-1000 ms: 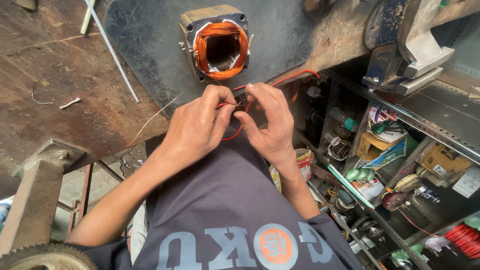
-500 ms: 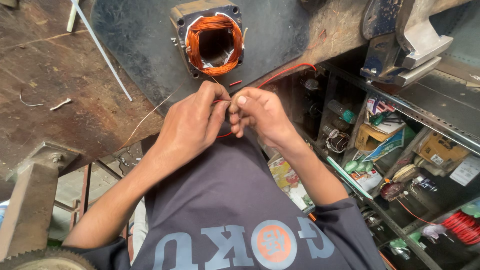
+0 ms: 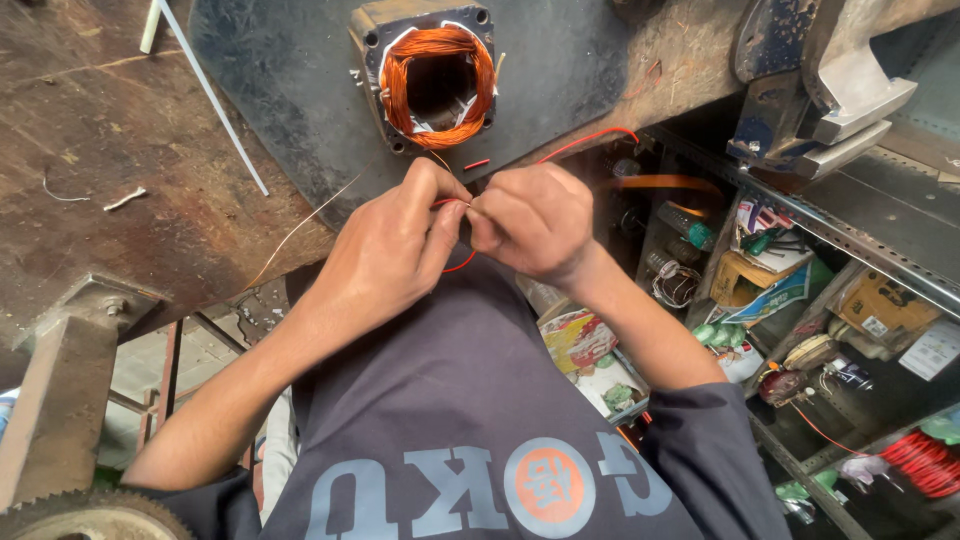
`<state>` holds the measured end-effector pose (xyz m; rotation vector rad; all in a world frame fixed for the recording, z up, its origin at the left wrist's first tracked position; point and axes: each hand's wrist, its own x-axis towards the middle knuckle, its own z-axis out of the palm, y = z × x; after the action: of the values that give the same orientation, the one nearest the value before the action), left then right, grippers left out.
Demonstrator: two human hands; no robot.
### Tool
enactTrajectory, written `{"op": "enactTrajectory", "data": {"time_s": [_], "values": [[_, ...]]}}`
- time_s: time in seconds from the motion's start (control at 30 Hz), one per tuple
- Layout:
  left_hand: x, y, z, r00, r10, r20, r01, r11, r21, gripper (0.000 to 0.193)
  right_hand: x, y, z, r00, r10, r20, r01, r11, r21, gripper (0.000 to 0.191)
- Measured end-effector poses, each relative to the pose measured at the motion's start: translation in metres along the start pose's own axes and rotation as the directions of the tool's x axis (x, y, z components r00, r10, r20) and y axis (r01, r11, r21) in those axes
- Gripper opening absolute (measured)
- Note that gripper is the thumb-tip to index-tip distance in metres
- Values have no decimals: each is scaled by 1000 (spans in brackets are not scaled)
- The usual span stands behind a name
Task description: The person strips the insulation from a red wire using scissors, then twists the exposed strands together with a copper wire from a coil. They insert the twisted wires into a white plastic tube and secure the connection.
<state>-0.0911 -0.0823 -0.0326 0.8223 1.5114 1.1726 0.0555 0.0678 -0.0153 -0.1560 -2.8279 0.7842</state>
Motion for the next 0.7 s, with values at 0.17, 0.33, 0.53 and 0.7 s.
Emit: {"op": "enactTrajectory", "data": {"time_s": [0.17,0.33,0.53,0.7], "values": [[2,-1,5,999,-8,-49,6,999,-51,9,-30,-30,15,497,731,468,-687,1,727,18],[1,0,4,997,-37,-70,30,995,-91,10,-38,-30,-4,579,693,429,-777,312,546,20],[-2,3,0,997,-71,-31,67,990,-127,8,-8,-14,-9,999,31,-16,-32,997,-71,21],[-1,0,5,995,-15,-95,2,992,-129,6,-3,-25,-8,764,609,213,-636,654,409,12]]}}
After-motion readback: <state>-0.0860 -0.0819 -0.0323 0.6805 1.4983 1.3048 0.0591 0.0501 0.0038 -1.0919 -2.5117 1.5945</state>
